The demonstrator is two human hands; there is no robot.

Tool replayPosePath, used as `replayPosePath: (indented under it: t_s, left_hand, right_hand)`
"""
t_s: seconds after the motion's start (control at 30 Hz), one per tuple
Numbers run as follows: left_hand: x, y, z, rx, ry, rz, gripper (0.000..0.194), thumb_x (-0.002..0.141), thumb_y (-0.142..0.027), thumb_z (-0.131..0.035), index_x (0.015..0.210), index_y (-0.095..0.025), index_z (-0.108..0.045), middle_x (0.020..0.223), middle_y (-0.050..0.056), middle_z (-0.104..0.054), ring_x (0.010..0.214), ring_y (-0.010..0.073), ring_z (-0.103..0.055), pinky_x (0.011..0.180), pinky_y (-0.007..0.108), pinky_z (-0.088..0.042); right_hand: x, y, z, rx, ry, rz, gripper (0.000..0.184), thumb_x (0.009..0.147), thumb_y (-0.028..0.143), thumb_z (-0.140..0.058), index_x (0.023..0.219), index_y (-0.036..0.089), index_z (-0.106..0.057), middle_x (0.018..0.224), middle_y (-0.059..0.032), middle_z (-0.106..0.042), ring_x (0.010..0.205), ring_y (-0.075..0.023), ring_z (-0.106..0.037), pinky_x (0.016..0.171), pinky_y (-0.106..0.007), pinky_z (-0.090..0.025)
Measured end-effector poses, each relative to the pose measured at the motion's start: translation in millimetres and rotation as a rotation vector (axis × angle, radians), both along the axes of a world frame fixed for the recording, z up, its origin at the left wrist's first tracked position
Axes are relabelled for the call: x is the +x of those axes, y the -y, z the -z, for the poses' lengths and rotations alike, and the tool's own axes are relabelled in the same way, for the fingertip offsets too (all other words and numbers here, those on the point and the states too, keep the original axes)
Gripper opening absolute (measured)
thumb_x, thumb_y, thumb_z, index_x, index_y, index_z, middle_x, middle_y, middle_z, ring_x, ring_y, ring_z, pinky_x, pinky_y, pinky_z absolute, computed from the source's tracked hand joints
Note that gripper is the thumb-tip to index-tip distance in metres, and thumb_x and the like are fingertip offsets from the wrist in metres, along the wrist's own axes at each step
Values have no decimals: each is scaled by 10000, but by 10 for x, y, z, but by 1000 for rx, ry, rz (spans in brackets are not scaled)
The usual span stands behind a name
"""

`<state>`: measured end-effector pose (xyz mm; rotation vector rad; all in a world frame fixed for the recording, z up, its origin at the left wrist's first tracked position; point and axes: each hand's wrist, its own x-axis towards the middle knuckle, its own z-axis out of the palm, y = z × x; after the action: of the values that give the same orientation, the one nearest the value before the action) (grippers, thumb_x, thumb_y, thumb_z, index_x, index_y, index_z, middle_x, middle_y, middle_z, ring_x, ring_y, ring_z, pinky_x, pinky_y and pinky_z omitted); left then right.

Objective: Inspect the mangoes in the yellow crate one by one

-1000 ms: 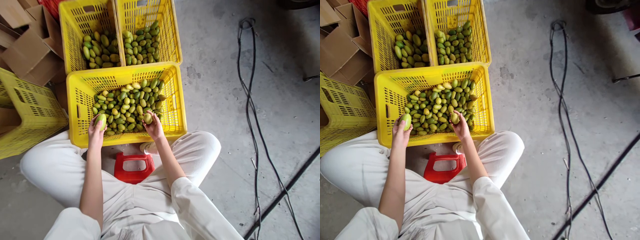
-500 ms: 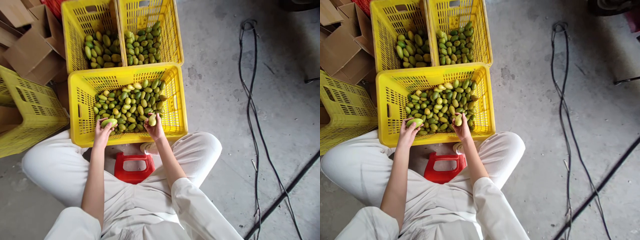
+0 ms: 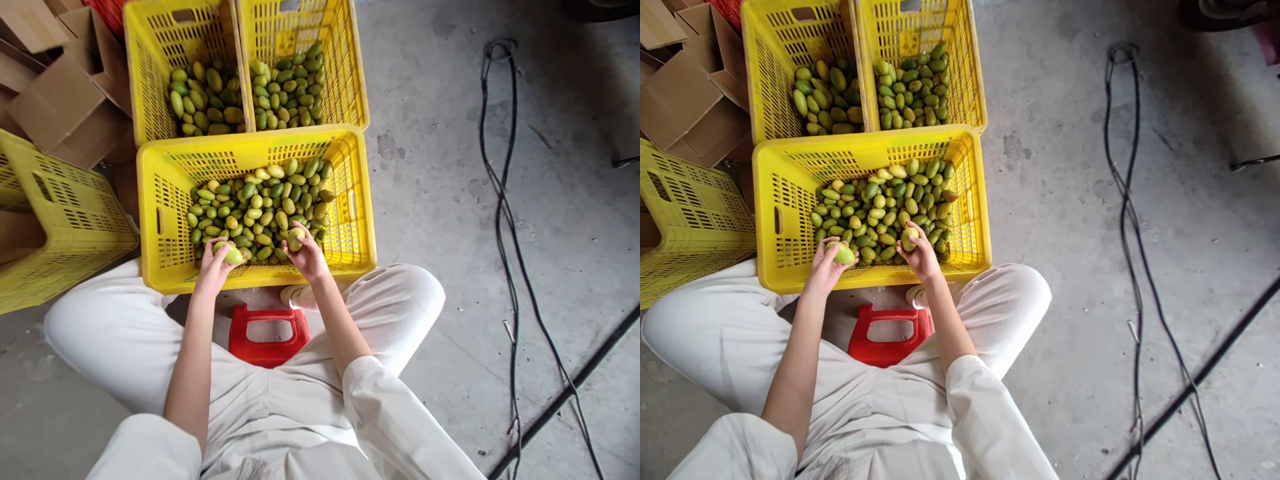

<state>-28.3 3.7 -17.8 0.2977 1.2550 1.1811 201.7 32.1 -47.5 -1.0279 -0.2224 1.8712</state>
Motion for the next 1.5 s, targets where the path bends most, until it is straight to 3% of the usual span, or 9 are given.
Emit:
replayPosePath:
  t_s: [0.2, 0.33, 0.57, 0.7, 0.87, 1.0, 1.13, 1.33, 1.5]
  left_hand:
    - [242, 49, 59, -13, -91, 124, 400, 787, -475, -744, 1022, -211, -557, 772, 5, -643, 507, 89, -536, 442, 208, -383]
    - [255, 42, 108, -111, 46, 81, 320, 880, -497, -527, 979, -195, -560, 800, 48, -640, 625, 156, -608, 548, 291, -498]
    - [241, 62, 140, -110, 23, 188, 331, 816, -393, -662, 1084, -237, -546, 896, 30, -627, 770, 176, -659, 612, 285, -523]
    - [274, 78, 192, -63, -119, 178, 532, 677, -443, -834, 1090, -225, -580, 942, 32, -656, 675, 117, -619, 555, 224, -462]
    - [248, 65, 229, -124, -261, 96, 444, 551, -394, -902, 859, -163, -680, 820, 30, -667, 647, 96, -579, 488, 181, -385]
    - [222, 22, 236, -220, -158, -47, 331, 648, -435, -813, 728, -164, -642, 739, 37, -673, 555, 82, -519, 420, 191, -323]
    - [225, -3, 221, -311, -16, -163, 275, 735, -413, -697, 711, -190, -538, 671, -8, -618, 602, 108, -601, 527, 218, -477]
    - [247, 17, 150, -269, 48, -36, 343, 643, -304, -774, 821, -190, -503, 716, -17, -638, 491, 86, -581, 439, 186, -383]
    - [228, -3, 145, -324, 36, 3, 338, 764, -448, -684, 829, -202, -461, 634, -13, -605, 452, 116, -560, 391, 197, -332]
  right_hand:
    - [-44, 28, 56, -3, 186, -18, 512, 696, 408, -785, 1076, 320, -454, 837, 62, -589, 635, -89, -523, 516, -192, -405]
    - [-92, 44, 78, 46, 307, -106, 473, 711, 506, -783, 907, 284, -414, 719, 60, -561, 571, -93, -466, 435, -174, -259]
    - [-73, 24, 70, 69, 317, -176, 408, 757, 585, -695, 992, 255, -651, 856, -9, -600, 791, -152, -601, 501, -188, -352]
    - [-51, 13, 93, -3, 333, -101, 445, 669, 590, -749, 902, 248, -585, 674, 41, -504, 613, -115, -503, 458, -188, -269]
    - [-58, 24, 133, -121, 461, -42, 465, 602, 580, -791, 767, 230, -531, 715, 43, -529, 650, -105, -506, 516, -189, -395]
    - [-55, 33, 172, -176, 456, -42, 432, 633, 590, -760, 771, 236, -553, 738, 33, -549, 691, -128, -538, 538, -214, -454]
    - [-45, 34, 206, -200, 414, -57, 377, 648, 525, -750, 765, 227, -550, 718, 19, -572, 699, -147, -567, 548, -248, -496]
    - [-80, 53, 154, -153, 279, -68, 493, 578, 362, -797, 853, 259, -400, 813, 50, -630, 532, -93, -547, 431, -206, -363]
    - [-80, 57, 77, -154, 333, -151, 511, 593, 441, -821, 895, 254, -453, 783, 60, -602, 579, -107, -591, 462, -204, -383]
